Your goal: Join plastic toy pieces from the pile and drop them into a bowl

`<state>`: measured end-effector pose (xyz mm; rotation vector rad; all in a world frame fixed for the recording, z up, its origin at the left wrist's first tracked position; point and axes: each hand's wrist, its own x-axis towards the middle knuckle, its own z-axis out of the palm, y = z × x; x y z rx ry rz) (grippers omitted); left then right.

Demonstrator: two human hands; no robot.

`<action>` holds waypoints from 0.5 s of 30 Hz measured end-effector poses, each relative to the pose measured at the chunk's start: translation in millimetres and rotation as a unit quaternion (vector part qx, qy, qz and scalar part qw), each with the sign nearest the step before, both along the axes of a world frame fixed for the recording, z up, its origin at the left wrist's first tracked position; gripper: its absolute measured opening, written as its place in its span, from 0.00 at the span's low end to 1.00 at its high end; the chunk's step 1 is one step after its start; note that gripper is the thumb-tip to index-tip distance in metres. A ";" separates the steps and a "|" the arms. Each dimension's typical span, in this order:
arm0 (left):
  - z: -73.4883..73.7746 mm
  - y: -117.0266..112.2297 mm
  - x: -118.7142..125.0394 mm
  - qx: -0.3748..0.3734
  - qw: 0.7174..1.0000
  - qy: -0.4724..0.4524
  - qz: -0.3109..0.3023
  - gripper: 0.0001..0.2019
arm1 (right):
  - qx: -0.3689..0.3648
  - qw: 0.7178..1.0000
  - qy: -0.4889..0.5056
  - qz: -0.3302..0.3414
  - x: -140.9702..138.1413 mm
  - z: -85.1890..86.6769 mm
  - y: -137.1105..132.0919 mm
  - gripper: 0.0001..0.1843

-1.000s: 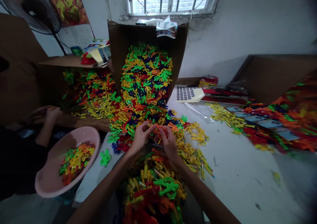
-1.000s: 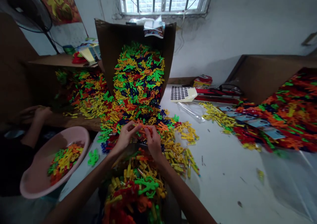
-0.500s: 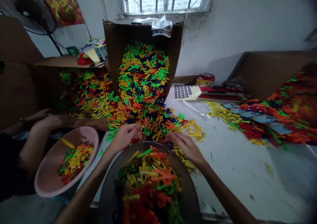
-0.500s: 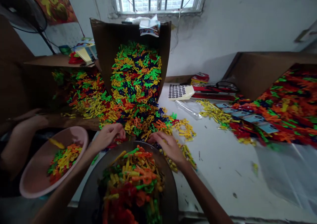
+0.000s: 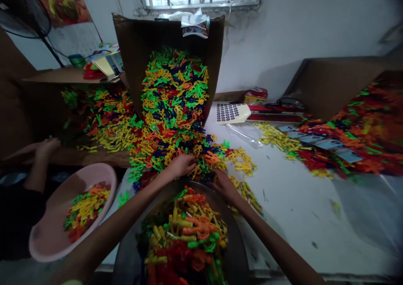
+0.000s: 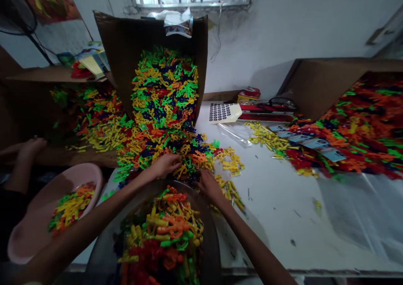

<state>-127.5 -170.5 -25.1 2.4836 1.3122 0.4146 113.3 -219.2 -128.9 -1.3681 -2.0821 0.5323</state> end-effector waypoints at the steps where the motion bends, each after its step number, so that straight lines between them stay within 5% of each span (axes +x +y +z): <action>1: 2.3 2.9 6.2 0.006 1.000 0.001 -0.008 0.08 | 0.001 1.000 0.018 -0.001 0.0 1.6 0.7 0.18; 7: 8.2 25.4 46.0 0.057 0.997 -0.009 -0.057 0.11 | -0.055 0.965 0.250 -0.048 14.6 40.5 -14.9 0.18; 12: -9.9 40.3 87.7 0.120 0.975 0.061 -0.175 0.10 | -0.152 0.812 0.546 -0.140 32.6 68.9 -34.4 0.19; 15: -24.0 39.3 111.4 0.161 0.936 0.138 -0.282 0.09 | -0.179 0.754 0.610 -0.167 39.3 73.7 -40.2 0.20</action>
